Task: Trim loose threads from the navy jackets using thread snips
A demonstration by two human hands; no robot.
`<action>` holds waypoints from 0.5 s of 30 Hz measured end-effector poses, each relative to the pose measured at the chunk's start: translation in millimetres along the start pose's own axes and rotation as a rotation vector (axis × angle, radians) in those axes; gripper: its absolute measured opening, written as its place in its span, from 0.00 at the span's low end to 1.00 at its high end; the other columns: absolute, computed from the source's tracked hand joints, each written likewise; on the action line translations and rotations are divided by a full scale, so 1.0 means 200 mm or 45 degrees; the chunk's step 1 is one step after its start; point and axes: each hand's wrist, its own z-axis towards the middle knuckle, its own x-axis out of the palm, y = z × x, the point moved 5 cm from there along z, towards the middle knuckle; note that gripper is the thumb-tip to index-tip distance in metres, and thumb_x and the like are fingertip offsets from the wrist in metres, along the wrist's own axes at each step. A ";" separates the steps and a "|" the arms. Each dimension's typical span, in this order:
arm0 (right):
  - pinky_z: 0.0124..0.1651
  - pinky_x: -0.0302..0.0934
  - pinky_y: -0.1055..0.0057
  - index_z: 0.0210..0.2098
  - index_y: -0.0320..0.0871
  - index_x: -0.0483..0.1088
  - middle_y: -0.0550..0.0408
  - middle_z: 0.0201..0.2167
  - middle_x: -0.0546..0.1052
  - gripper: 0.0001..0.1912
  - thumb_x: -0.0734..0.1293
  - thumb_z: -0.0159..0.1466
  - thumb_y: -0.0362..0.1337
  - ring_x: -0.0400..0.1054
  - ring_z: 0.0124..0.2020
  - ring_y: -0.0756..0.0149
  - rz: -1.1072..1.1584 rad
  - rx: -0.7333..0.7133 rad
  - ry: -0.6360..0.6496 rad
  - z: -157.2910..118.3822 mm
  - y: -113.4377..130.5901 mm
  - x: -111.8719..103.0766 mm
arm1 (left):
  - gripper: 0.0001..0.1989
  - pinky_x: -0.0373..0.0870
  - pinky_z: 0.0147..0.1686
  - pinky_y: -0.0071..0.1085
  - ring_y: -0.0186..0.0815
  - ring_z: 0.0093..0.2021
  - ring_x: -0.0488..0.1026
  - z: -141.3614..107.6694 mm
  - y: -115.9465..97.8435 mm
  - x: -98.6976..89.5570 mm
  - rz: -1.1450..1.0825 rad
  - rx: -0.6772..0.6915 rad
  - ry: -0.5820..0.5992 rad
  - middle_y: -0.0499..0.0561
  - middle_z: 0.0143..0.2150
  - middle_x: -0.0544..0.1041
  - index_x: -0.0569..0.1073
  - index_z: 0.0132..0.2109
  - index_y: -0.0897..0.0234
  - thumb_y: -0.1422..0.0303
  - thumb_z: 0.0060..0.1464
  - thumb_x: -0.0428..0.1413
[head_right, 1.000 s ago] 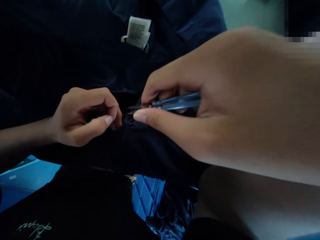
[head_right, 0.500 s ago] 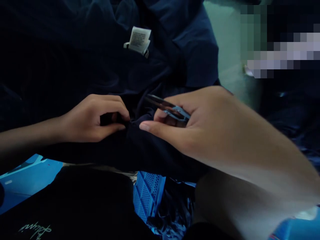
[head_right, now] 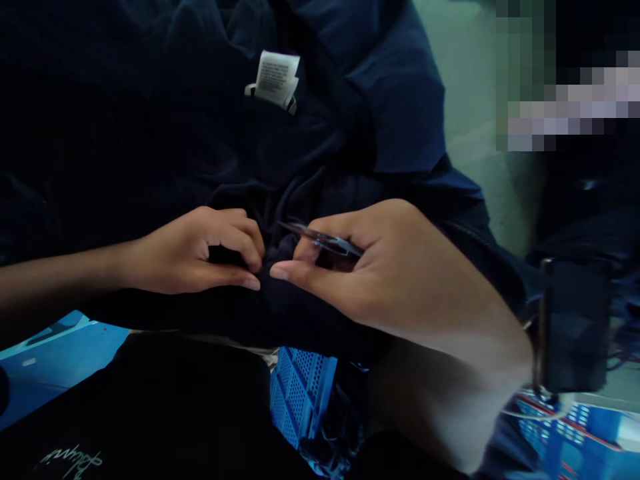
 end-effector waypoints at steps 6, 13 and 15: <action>0.15 0.46 0.72 0.23 0.46 0.77 0.62 0.15 0.69 0.20 0.77 0.62 0.53 0.55 0.15 0.78 0.188 -0.046 -0.013 -0.01 0.02 0.01 | 0.04 0.78 0.45 0.28 0.33 0.42 0.81 0.01 -0.02 -0.05 -0.336 -0.037 0.071 0.53 0.43 0.84 0.83 0.40 0.64 0.68 0.61 0.65; 0.25 0.57 0.69 0.28 0.44 0.79 0.57 0.23 0.77 0.13 0.80 0.60 0.46 0.69 0.25 0.69 0.433 -0.043 0.029 0.00 -0.05 0.03 | 0.04 0.78 0.46 0.30 0.33 0.43 0.80 0.01 -0.01 -0.05 -0.496 -0.049 0.076 0.55 0.44 0.83 0.83 0.42 0.65 0.71 0.63 0.64; 0.27 0.60 0.69 0.29 0.44 0.80 0.57 0.25 0.78 0.13 0.80 0.59 0.46 0.70 0.26 0.68 0.465 -0.032 0.009 0.01 -0.05 0.04 | 0.03 0.77 0.46 0.30 0.32 0.42 0.78 0.01 0.00 -0.05 -0.543 -0.032 0.025 0.54 0.44 0.82 0.84 0.41 0.65 0.71 0.62 0.64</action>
